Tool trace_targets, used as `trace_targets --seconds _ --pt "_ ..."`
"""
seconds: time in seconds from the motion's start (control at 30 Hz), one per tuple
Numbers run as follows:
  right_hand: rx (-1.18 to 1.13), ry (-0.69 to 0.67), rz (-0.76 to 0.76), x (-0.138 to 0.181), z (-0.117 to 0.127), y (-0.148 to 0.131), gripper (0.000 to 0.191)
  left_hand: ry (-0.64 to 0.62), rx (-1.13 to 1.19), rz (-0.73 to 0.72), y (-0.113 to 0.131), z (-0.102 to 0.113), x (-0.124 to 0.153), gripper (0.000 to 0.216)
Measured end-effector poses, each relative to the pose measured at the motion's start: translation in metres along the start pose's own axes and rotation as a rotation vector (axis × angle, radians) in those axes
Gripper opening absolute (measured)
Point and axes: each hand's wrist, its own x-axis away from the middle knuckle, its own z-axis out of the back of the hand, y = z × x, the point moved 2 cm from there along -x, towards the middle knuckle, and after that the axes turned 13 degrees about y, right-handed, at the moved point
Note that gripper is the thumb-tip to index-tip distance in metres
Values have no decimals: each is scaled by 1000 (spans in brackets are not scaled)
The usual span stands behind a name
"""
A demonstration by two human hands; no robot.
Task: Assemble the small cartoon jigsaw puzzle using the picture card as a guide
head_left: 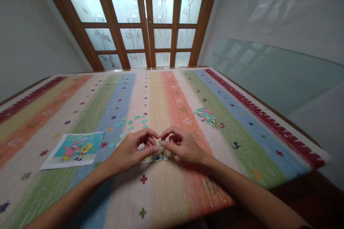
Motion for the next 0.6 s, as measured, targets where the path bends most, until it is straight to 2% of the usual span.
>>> trace_targets --seconds 0.13,0.2,0.33,0.47,0.6 --pt "110 -42 2 -4 9 -2 14 -4 -185 -83 -4 14 1 26" --pt "187 -105 -8 -7 15 -2 9 61 -376 -163 -9 30 1 24" --pt "286 -265 -33 -10 24 0 9 94 -617 -242 -25 69 6 26" --pt "334 -372 -73 -9 25 2 14 114 -742 -211 -42 99 17 29" --pt "370 -422 -60 -8 24 2 18 78 -758 -159 -53 109 25 33"
